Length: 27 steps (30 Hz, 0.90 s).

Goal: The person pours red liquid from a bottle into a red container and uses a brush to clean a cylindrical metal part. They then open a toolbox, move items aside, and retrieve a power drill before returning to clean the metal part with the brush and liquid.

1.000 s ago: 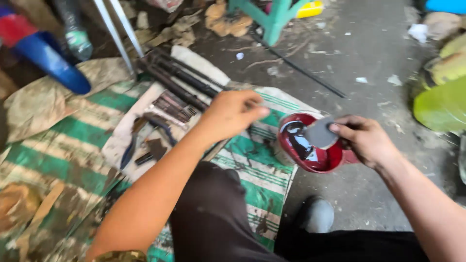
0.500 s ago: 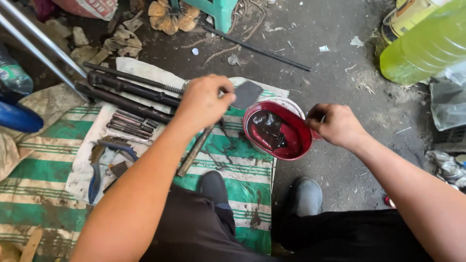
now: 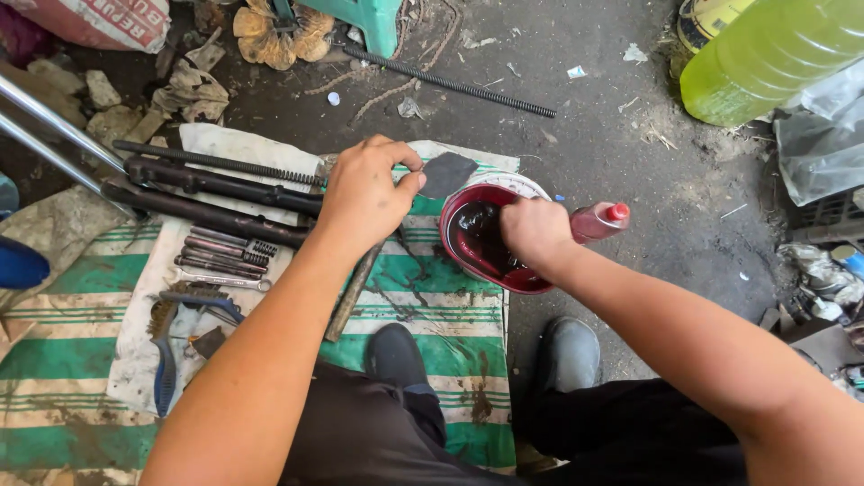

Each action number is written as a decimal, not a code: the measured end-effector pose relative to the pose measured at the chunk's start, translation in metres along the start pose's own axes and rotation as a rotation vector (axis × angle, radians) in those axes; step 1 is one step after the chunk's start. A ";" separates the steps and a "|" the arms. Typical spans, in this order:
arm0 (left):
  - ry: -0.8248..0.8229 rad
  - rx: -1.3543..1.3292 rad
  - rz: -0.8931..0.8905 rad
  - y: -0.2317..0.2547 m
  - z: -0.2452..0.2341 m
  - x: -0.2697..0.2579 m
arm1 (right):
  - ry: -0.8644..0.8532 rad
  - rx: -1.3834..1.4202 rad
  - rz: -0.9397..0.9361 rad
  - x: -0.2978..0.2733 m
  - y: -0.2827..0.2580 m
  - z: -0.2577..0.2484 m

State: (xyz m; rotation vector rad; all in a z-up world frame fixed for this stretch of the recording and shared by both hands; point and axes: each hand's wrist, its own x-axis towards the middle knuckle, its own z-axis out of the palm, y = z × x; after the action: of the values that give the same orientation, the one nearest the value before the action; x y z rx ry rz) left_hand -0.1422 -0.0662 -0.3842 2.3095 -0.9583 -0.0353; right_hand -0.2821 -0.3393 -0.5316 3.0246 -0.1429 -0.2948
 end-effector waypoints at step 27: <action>-0.114 0.040 0.076 -0.007 -0.015 -0.016 | -0.089 0.508 0.205 -0.104 0.147 -0.095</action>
State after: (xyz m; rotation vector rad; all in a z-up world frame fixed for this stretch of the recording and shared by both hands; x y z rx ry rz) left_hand -0.1462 -0.0440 -0.3792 2.3260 -1.1131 -0.1189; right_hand -0.3771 -0.4661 -0.4032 3.4497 -0.6185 -0.4317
